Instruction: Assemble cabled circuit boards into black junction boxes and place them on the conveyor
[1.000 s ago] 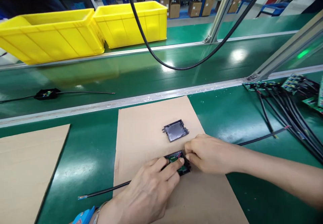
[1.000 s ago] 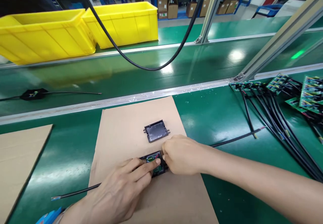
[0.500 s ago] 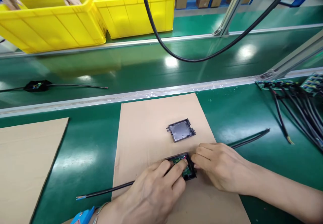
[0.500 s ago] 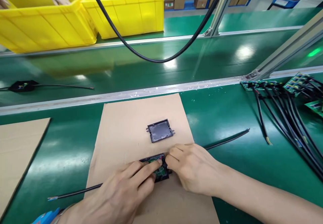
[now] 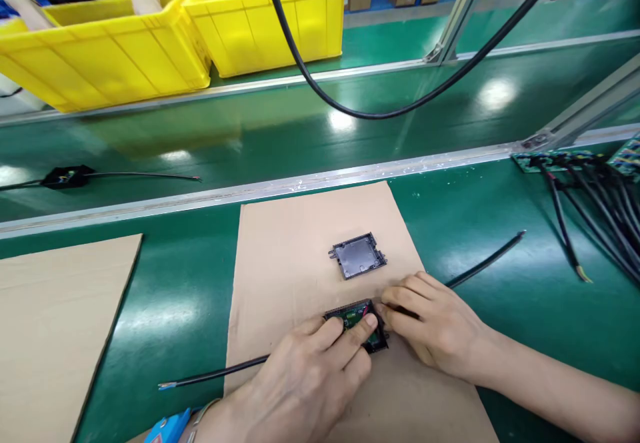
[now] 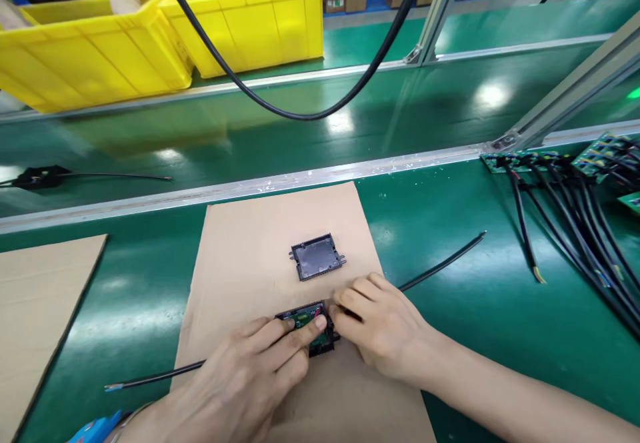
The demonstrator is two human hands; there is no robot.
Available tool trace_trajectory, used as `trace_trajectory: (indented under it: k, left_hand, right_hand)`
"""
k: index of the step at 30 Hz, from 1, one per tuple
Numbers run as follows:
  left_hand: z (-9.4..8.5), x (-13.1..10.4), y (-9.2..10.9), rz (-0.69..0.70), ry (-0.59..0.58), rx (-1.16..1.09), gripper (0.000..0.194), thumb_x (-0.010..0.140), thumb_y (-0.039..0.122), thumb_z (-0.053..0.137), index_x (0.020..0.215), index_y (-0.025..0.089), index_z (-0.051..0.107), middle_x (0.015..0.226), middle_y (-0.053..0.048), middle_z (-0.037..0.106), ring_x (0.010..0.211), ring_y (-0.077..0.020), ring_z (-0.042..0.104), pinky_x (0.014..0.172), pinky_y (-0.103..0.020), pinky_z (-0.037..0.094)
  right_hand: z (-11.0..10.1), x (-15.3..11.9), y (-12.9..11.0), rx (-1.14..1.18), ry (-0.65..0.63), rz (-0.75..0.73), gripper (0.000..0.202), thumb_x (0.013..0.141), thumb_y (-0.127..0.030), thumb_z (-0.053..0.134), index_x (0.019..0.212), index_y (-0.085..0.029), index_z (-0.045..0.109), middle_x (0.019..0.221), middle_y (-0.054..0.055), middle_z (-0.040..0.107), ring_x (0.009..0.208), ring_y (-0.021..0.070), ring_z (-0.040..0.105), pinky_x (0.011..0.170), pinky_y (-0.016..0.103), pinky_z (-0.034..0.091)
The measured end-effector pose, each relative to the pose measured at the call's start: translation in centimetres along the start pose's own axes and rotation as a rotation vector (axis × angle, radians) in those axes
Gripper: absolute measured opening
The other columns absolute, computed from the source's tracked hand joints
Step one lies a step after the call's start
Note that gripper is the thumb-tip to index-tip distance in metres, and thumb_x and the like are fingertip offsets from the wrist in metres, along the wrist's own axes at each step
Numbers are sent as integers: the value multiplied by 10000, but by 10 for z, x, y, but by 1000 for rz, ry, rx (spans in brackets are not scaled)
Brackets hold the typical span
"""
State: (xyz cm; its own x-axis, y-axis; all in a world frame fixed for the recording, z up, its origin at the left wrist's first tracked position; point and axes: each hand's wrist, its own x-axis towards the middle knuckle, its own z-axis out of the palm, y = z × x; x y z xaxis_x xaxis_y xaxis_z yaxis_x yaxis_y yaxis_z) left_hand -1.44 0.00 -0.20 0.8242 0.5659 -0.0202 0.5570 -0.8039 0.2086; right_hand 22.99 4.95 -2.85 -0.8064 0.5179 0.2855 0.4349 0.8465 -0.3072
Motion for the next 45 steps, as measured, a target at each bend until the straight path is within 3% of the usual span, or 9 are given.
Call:
trace_trajectory:
  k: [7, 11, 24, 29, 32, 38, 41, 43, 45]
  left_hand:
    - [-5, -16, -9, 10, 264, -133, 396, 846, 107, 527, 1241, 122, 545, 1339, -87, 583, 1133, -241, 527, 971, -372, 460]
    - [-7, -20, -9, -47, 400, -166, 351, 847, 109, 570, 1197, 122, 583, 1023, -93, 657, 928, -220, 553, 814, -360, 488]
    - [4, 5, 17, -131, 159, 151, 411, 958, 276, 471, 1334, 113, 500, 1129, -78, 634, 1004, -238, 523, 844, -403, 378]
    - [-12, -18, 7, -219, 175, -33, 468, 891, 300, 570, 1331, 179, 465, 1225, -83, 564, 1075, -250, 497, 910, -409, 400]
    - [-13, -44, 1, -366, 180, -52, 190, 839, 180, 566, 1029, 162, 564, 1093, -91, 580, 957, -232, 531, 828, -384, 465]
    - [-33, -34, -64, -505, 319, 189, 69, 883, 110, 512, 870, 155, 563, 851, -36, 583, 713, -160, 573, 633, -280, 508]
    - [-66, 2, -122, -579, 417, 272, 138, 929, 230, 585, 1018, 127, 599, 987, -61, 618, 836, -175, 620, 741, -339, 541]
    - [-80, 25, -151, -608, 475, 311, 451, 1059, 265, 206, 1192, 8, 553, 1177, -76, 542, 1011, -167, 615, 907, -360, 475]
    - [-82, 37, -165, -644, 512, 333, 437, 1060, 296, 234, 1250, 38, 532, 1240, -92, 527, 1067, -188, 603, 938, -390, 470]
  right_hand:
    - [-9, -5, 2, 129, 17, 79, 202, 925, -156, 500, 1081, -163, 628, 950, 80, 615, 857, 193, 512, 754, 352, 403]
    - [-16, -10, 7, 137, 70, 89, 190, 920, -155, 511, 1065, -159, 634, 936, 84, 608, 858, 197, 508, 766, 361, 411]
    - [-7, -4, 1, 188, 37, 78, 251, 914, -72, 416, 838, -161, 638, 830, 62, 583, 802, 181, 475, 719, 328, 409]
    - [-18, -11, 3, 91, -24, 128, 152, 899, -137, 529, 1007, -180, 628, 915, 76, 598, 874, 211, 525, 790, 362, 442]
    - [-22, -17, 6, 8, -2, 84, 191, 920, -90, 445, 967, -169, 612, 905, 82, 596, 840, 202, 538, 763, 357, 452]
    - [-62, 52, 50, -175, 151, 6, 229, 957, -132, 393, 913, -144, 618, 886, 81, 601, 832, 179, 564, 727, 299, 471]
    - [-87, 116, 88, -261, 195, 78, 304, 1004, -234, 364, 976, -111, 641, 961, 84, 609, 965, 192, 585, 846, 304, 462]
    - [-93, 146, 113, -311, 214, 127, 431, 1041, -307, 270, 1047, -85, 639, 1033, 66, 598, 1027, 193, 594, 900, 336, 454]
    - [-87, 160, 130, -340, 231, 162, 366, 1039, -348, 347, 1135, -113, 611, 1113, 56, 596, 1026, 200, 607, 892, 387, 489]
